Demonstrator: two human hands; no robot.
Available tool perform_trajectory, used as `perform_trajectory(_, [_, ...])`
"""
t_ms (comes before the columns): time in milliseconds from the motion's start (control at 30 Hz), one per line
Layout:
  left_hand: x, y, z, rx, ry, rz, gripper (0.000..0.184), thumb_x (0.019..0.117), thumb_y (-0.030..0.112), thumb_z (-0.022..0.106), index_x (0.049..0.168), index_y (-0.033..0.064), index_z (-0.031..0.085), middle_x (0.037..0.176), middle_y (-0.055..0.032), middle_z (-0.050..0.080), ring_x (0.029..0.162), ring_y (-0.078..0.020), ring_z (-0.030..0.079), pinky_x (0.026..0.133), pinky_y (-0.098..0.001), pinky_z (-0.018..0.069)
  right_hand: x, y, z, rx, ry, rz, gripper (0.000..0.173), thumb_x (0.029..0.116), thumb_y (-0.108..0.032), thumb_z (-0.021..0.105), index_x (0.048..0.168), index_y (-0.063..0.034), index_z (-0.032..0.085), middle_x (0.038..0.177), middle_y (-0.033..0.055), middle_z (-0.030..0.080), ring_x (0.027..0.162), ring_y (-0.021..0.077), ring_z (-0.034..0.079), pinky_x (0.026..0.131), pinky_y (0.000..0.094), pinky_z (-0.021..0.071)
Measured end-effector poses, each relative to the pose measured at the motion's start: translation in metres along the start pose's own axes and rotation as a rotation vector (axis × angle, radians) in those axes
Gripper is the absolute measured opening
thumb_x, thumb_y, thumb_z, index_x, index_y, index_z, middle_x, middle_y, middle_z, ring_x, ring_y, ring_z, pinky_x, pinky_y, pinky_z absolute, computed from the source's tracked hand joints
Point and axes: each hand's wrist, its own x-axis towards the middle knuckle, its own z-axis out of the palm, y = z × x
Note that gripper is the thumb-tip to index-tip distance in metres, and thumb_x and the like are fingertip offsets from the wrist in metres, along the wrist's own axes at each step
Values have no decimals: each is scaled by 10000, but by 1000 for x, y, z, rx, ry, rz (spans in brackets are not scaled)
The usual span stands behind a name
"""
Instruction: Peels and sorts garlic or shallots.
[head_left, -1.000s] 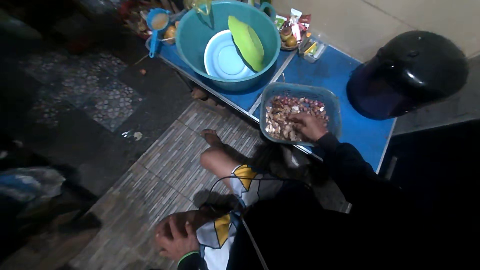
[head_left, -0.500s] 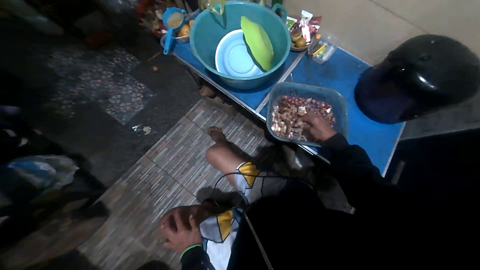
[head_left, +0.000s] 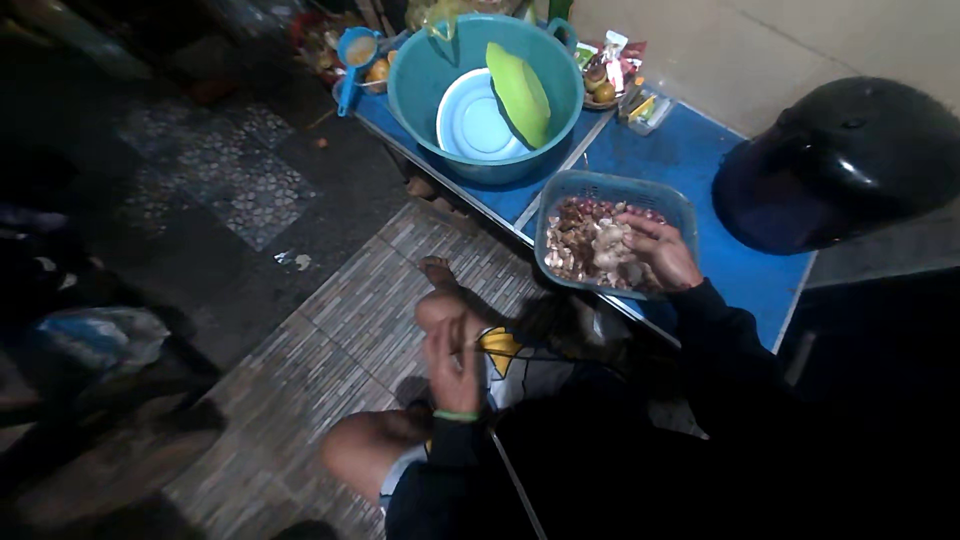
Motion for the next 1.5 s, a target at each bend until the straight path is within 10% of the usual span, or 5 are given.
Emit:
perform_trajectory(200, [38,93,74,-471,-431,-119,687,1023,184,593,1603,40,254,1391,-223,579,1202,-262,627,1012,-419,520,-10,13,10,-28,-33,-295,464,951,-10,595,1411,-73,595,1163,53,718,665,52,616,575,237,540])
perform_trajectory(300, [44,114,88,-629,-521,-129,753,982,118,644,1617,129,242,1367,-171,599,1090,-201,672,948,-376,561,-22,7,17,-59,-121,-394,485,892,51,606,1370,-29,618,1284,70,683,827,58,668,706,250,582])
perform_trajectory(367, [46,120,90,-676,-505,-73,711,949,65,668,1579,112,342,1354,-139,614,1075,-161,677,938,-348,574,-23,9,19,-77,-172,-453,468,846,41,657,1310,-17,660,1266,92,682,994,110,697,831,286,613])
perform_trajectory(600, [48,117,79,-556,-448,-27,371,858,-16,757,1212,-21,648,1028,-66,727,906,-71,694,849,-275,590,-21,19,17,-348,-207,-651,316,895,-45,694,1209,-12,710,1110,115,740,930,141,723,854,332,613])
perform_trajectory(1500, [38,97,88,-716,-236,-296,243,850,-53,754,1083,-27,693,902,-69,741,789,-135,718,760,-322,623,-23,46,68,-410,91,-626,247,903,-57,703,1146,-34,743,1014,125,756,855,236,728,786,458,592])
